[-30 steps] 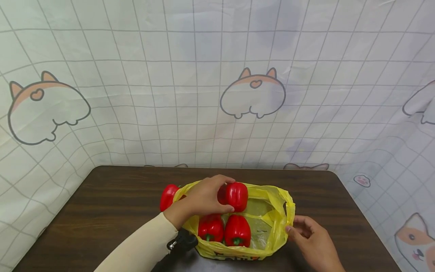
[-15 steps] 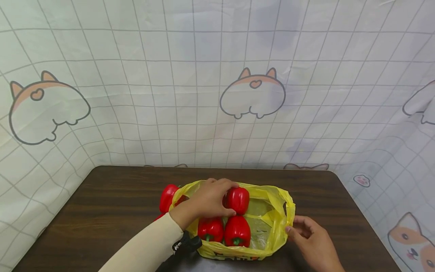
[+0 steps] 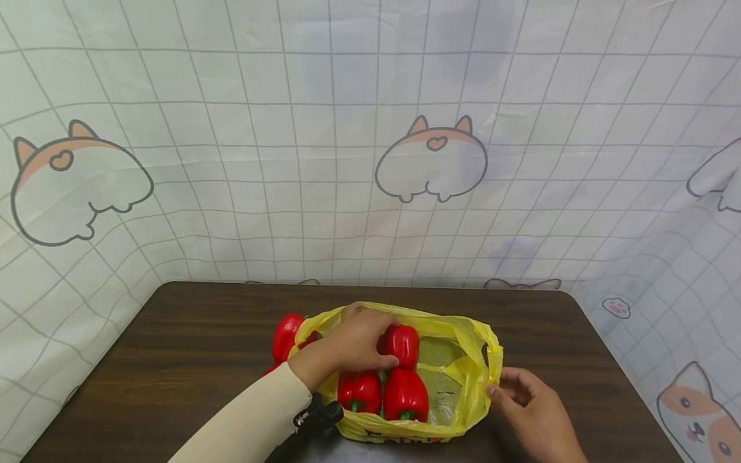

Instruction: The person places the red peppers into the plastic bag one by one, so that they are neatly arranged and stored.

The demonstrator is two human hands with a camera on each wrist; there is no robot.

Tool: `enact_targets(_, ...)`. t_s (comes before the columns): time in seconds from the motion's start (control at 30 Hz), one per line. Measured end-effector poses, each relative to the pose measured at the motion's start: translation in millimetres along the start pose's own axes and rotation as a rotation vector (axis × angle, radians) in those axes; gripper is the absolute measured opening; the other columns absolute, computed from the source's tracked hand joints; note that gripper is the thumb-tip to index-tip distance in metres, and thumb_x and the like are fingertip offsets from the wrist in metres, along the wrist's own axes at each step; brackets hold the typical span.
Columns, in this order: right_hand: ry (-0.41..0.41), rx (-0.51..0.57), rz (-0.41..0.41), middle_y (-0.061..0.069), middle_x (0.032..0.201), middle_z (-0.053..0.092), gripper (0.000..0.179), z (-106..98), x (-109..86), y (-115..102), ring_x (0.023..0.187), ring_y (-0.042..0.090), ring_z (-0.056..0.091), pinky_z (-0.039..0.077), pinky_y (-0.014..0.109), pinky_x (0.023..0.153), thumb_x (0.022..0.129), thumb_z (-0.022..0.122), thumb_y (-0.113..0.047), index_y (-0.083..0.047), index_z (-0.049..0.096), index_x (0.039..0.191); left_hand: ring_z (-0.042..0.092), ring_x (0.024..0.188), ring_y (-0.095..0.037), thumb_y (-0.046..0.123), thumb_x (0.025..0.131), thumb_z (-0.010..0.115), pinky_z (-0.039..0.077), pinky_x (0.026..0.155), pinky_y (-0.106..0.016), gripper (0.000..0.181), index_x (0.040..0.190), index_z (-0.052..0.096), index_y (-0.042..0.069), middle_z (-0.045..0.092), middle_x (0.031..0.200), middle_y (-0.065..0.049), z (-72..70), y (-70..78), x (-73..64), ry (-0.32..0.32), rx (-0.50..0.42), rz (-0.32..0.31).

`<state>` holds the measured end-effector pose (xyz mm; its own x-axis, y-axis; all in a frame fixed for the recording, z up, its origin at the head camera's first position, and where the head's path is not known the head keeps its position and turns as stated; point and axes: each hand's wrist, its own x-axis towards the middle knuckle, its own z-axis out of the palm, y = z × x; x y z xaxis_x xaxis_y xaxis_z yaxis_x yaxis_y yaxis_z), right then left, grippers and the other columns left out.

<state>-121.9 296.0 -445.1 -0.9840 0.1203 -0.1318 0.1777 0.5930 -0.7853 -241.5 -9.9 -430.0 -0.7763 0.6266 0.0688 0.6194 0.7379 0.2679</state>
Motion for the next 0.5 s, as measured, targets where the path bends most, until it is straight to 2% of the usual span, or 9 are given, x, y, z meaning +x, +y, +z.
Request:
enact_targets(0.2, -0.001, -0.017, 0.009, 0.008, 0.112, 0.071, 0.053, 0, 2.0, 0, 0.089, 0.021, 0.071, 0.059, 0.036, 0.074, 0.099, 0.070, -0.036, 0.000, 0.058, 0.135, 0.056, 0.122, -0.013, 0.044, 0.087, 0.078, 0.022, 0.116, -0.059, 0.055, 0.135, 0.062, 0.022, 0.066, 0.124, 0.010, -1.9, 0.6, -2.3, 0.009, 0.006, 0.021)
enact_targets(0.37, -0.007, -0.007, 0.002, 0.009, 0.114, 0.071, 0.055, 0, 2.2, 0, 0.090, 0.022, 0.071, 0.060, 0.037, 0.076, 0.099, 0.070, -0.036, 0.001, 0.057, 0.136, 0.055, 0.125, -0.012, 0.043, 0.087, 0.078, 0.027, 0.116, -0.055, 0.056, 0.136, 0.062, 0.022, 0.065, 0.128, 0.010, -7.5, 2.2, -7.7, 0.020, 0.014, 0.077)
enact_targets(0.5, -0.005, 0.000, -0.002, 0.011, 0.116, 0.070, 0.055, -1, 1.4, 0, 0.090, 0.022, 0.072, 0.060, 0.036, 0.076, 0.098, 0.070, -0.037, 0.001, 0.057, 0.136, 0.054, 0.127, -0.011, 0.042, 0.088, 0.077, 0.028, 0.117, -0.053, 0.055, 0.137, 0.062, 0.021, 0.064, 0.131, 0.010, -12.5, 2.2, -13.5, 0.035, -0.013, 0.115)
